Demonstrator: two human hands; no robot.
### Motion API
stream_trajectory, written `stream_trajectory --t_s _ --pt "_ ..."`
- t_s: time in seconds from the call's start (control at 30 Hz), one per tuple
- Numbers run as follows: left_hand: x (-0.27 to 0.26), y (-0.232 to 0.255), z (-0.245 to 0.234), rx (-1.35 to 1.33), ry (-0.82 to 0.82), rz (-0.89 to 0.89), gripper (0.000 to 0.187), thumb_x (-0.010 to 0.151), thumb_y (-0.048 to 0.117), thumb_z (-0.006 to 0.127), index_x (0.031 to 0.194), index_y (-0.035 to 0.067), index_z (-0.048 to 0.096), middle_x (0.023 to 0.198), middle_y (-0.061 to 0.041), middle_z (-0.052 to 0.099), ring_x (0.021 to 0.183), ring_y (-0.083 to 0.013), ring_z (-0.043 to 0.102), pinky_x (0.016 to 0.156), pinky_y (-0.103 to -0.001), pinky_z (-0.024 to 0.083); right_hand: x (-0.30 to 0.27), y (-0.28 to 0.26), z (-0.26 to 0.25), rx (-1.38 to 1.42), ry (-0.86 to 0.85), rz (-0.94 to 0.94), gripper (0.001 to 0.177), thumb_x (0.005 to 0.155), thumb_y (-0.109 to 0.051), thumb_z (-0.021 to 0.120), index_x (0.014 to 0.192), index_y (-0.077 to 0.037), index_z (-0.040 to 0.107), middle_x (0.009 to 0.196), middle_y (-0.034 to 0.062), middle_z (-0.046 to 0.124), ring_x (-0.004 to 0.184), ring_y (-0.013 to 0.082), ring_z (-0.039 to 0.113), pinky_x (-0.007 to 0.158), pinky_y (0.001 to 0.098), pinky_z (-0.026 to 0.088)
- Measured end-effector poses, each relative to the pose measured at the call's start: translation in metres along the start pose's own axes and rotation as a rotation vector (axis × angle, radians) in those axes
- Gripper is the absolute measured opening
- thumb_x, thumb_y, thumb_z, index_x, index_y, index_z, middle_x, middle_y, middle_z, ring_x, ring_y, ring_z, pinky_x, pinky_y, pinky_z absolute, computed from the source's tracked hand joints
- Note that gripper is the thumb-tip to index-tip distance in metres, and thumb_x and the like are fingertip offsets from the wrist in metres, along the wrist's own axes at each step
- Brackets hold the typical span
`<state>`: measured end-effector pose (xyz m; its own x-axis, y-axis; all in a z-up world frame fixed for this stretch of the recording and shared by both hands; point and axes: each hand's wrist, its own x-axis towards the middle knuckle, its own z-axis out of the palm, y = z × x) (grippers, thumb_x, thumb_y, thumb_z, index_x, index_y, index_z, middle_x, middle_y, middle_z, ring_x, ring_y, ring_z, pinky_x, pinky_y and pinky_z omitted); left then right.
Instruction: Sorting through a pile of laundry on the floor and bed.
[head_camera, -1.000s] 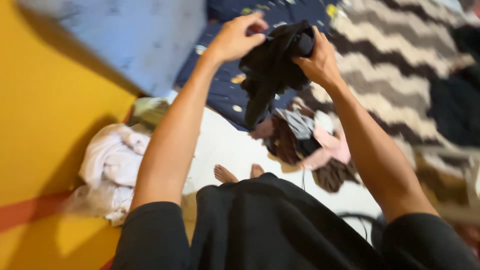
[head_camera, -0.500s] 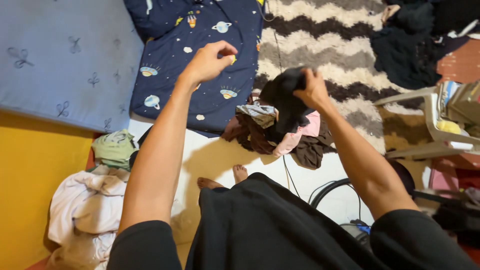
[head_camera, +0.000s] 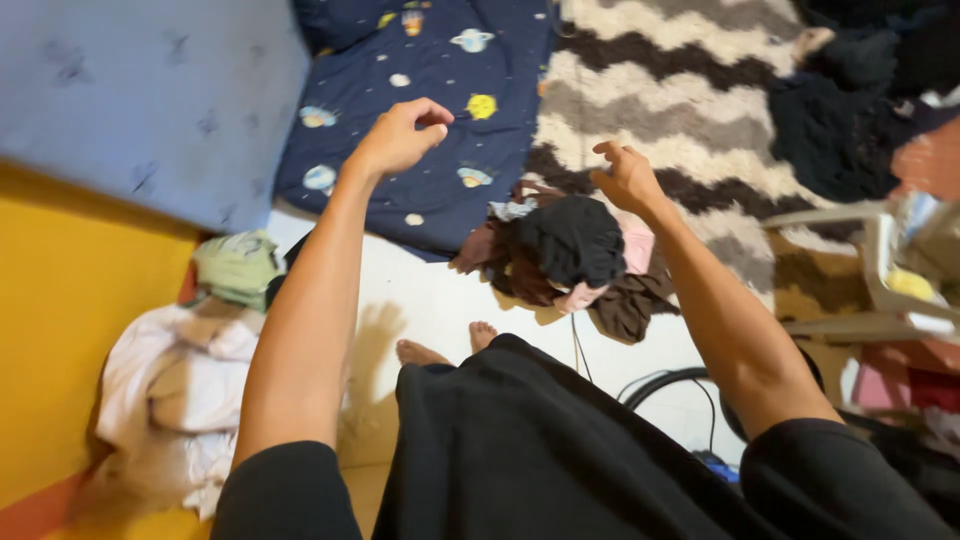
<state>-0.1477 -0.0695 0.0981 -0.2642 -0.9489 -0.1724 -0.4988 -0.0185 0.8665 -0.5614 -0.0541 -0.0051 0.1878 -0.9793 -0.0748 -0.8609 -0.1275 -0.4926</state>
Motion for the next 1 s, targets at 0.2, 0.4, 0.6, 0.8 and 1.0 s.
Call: stream_trajectory --t_s 0.2,0.4,0.6,0.8,1.0 --pt "-0.042 -0.102 -0.079 -0.095 0.124 0.035 0.026 0.094 0.018 0.067 0.119 0.009 0.071 0.104 -0.005 0.075 0.093 -0.0121 0.070 0.082 -0.029 0.056 0.058 -0.084 0.058 0.045 -0.261 -0.239 0.049 0.087 -0.026 0.073 0.132 -0.007 0.064 0.119 0.0230 0.072 0.102 0.0376 0.072 0.086 0.0450 0.056" --pt "-0.127 -0.175 -0.152 -0.049 0.408 -0.214 0.026 0.090 0.018 0.068 0.114 0.010 0.073 0.102 -0.005 0.074 0.092 -0.0155 0.069 0.079 -0.032 0.055 0.104 -0.215 0.137 0.051 -0.569 -0.330 0.052 0.088 -0.027 0.072 0.135 -0.008 0.062 0.124 0.0199 0.070 0.102 0.0326 0.074 0.084 0.0430 0.058" --pt "-0.198 -0.271 -0.168 0.015 0.606 -0.230 0.022 0.090 0.021 0.072 0.109 0.010 0.073 0.099 -0.009 0.077 0.093 -0.0195 0.073 0.082 -0.034 0.056 0.128 -0.315 0.217 0.098 -0.607 -0.779 0.047 0.090 -0.026 0.074 0.130 -0.005 0.063 0.120 0.0184 0.073 0.106 0.0314 0.073 0.088 0.0409 0.058" --pt "-0.260 -0.339 -0.157 -0.086 0.711 -0.590 0.016 0.092 0.022 0.069 0.104 0.012 0.075 0.095 -0.011 0.076 0.087 -0.0221 0.072 0.079 -0.036 0.055 0.128 -0.424 0.249 0.053 -0.709 -0.850 0.039 0.088 -0.021 0.072 0.123 -0.005 0.068 0.114 0.0161 0.075 0.103 0.0307 0.074 0.086 0.0408 0.058" --pt "-0.272 -0.415 -0.124 -0.187 0.938 -0.503 0.015 0.087 0.017 0.069 0.099 0.010 0.075 0.093 -0.010 0.077 0.089 -0.0213 0.073 0.079 -0.033 0.056 0.174 -0.426 0.374 0.089 -0.713 -1.104 0.032 0.089 -0.021 0.072 0.116 -0.005 0.072 0.113 0.0173 0.075 0.102 0.0335 0.072 0.090 0.0419 0.057"
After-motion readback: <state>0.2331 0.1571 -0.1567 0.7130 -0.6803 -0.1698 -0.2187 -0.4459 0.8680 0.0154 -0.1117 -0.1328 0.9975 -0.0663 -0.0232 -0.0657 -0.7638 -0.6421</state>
